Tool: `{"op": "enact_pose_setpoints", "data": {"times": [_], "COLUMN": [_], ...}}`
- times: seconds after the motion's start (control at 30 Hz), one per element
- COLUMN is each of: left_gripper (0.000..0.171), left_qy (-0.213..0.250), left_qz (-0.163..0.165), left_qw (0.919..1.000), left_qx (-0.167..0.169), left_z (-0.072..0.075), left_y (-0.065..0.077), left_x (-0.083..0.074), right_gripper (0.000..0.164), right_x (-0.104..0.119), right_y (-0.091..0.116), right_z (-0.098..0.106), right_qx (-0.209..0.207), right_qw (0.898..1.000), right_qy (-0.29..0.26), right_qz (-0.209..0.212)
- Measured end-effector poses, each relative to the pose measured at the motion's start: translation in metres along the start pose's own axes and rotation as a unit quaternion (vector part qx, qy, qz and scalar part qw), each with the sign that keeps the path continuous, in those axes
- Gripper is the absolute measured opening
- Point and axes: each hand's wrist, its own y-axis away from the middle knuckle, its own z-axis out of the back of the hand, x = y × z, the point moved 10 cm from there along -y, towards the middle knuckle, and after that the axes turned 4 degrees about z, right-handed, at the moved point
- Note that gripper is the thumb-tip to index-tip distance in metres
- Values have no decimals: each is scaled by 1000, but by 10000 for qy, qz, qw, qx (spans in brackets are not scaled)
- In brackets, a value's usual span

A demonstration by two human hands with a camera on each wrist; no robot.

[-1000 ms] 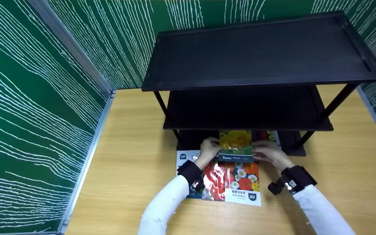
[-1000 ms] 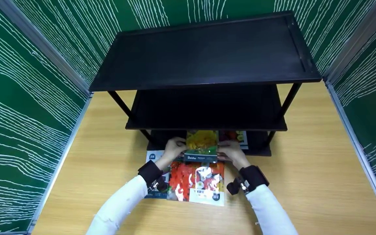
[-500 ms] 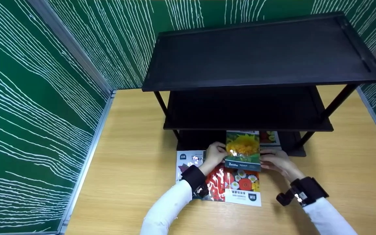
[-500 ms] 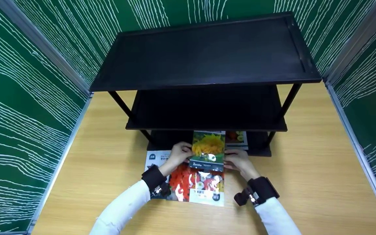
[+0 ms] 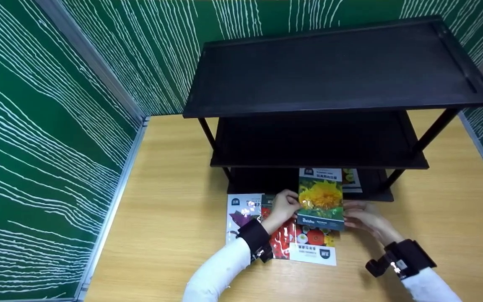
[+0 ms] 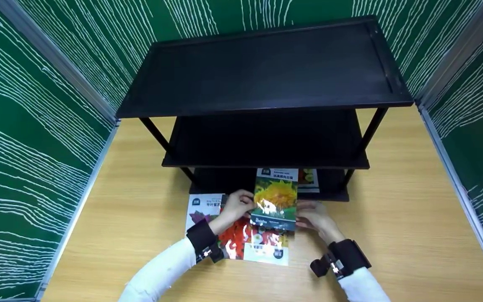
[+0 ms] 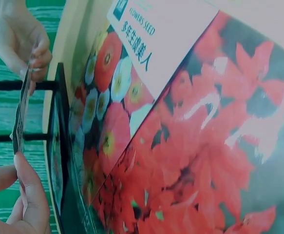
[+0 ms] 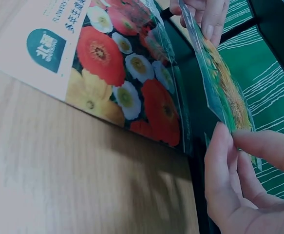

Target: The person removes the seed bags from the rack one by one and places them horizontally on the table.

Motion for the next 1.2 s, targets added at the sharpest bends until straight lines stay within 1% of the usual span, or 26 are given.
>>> {"op": "enact_pose_setpoints", "data": {"times": [0.1, 0.3, 0.43, 0.6, 0.63, 0.77, 0.83, 0.87, 0.97, 1.07, 1.2], "left_gripper": [23, 21, 22, 21, 21, 23, 23, 23, 22, 20, 19], "left_qy": [100, 194, 319, 475, 489, 396, 350, 329, 347, 348, 482], "left_qz": [37, 25, 74, 112, 117, 63, 61, 78, 183, 295, 373], "left_qw": [9999, 9997, 9991, 9976, 9972, 9966, 9965, 9965, 9963, 9961, 9952], "left_qx": [90, 177, 255, 494, 551, 718, 754, 766, 759, 757, 770], "left_z": [-5, -13, -17, -25, -27, -33, -35, -36, -40, -43, -48], "left_y": [2, 6, 9, 16, 18, 23, 26, 27, 30, 32, 34], "left_x": [3, 8, 11, 13, 13, 14, 15, 17, 21, 25, 29], "right_gripper": [28, 33, 34, 36, 33, 30, 30, 33, 36, 40, 34], "right_x": [-2, -6, -8, -13, -14, -19, -21, -22, -25, -28, -31], "right_y": [4, 12, 16, 24, 25, 30, 33, 34, 37, 40, 43], "right_z": [2, 3, 6, 11, 12, 14, 15, 16, 19, 20, 20], "right_qx": [-28, -16, -34, -111, -118, -20, 12, 14, -70, -96, 20], "right_qw": [10000, 9999, 9995, 9989, 9991, 9993, 9993, 9990, 9984, 9973, 9970], "right_qy": [19, 127, 302, 426, 367, 325, 297, 357, 435, 626, 707], "right_qz": [-43, -105, -85, -130, -152, -203, -243, -267, -353, -375, -327]}}
